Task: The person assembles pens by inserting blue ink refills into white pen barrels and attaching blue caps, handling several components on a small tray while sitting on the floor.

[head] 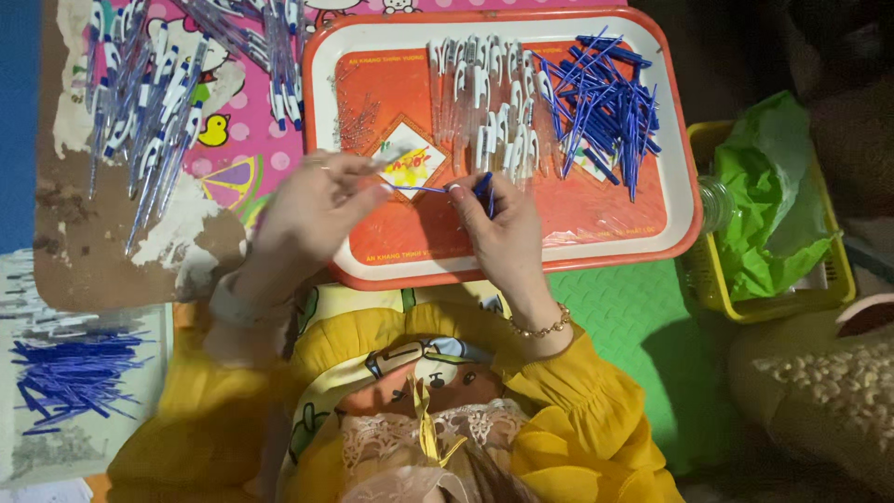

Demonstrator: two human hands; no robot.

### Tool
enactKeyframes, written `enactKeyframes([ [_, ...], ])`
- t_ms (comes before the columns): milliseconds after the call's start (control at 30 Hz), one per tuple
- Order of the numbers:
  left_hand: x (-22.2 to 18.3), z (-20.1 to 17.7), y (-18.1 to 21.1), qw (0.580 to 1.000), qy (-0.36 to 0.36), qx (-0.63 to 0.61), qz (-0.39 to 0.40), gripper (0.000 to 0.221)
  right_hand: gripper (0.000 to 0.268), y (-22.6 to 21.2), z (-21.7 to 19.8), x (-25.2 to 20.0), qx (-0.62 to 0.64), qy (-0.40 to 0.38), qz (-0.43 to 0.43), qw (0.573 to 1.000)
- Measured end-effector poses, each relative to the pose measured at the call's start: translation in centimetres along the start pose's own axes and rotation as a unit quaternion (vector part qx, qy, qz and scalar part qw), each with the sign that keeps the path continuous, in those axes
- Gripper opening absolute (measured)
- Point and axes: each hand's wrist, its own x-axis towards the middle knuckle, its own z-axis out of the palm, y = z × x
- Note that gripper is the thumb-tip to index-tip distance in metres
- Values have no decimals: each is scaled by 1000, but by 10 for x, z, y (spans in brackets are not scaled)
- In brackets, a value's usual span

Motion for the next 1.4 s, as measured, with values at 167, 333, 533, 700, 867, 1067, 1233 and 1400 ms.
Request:
enactKeyframes([
  [167,18,10,-26,995,-20,93,-19,18,14,-3,-12,0,-165,-31,-78,983],
  [333,24,-3,-29,995,-10,96,-28,24,11,5,-51,-8,-302,-41,-155,940],
  [533,39,-4,-32,984,55,154,-68,29,21,33,-119,17,-357,66,-146,920],
  [700,31,25,-3,992,16,124,-9,34,27,56,-173,75,-485,150,-138,850],
  [867,31,78,21,999,20,42,23,33,27,24,-158,73,-432,187,-231,851],
  [1067,45,131,19,996,56,19,68,52,19,50,-130,45,-359,200,-206,888],
  [1233,44,141,-8,990,52,82,101,67,19,53,-127,39,-357,168,-171,903],
  [1400,-2,96,-10,987,83,86,111,45,16,46,-127,41,-364,109,-212,900],
])
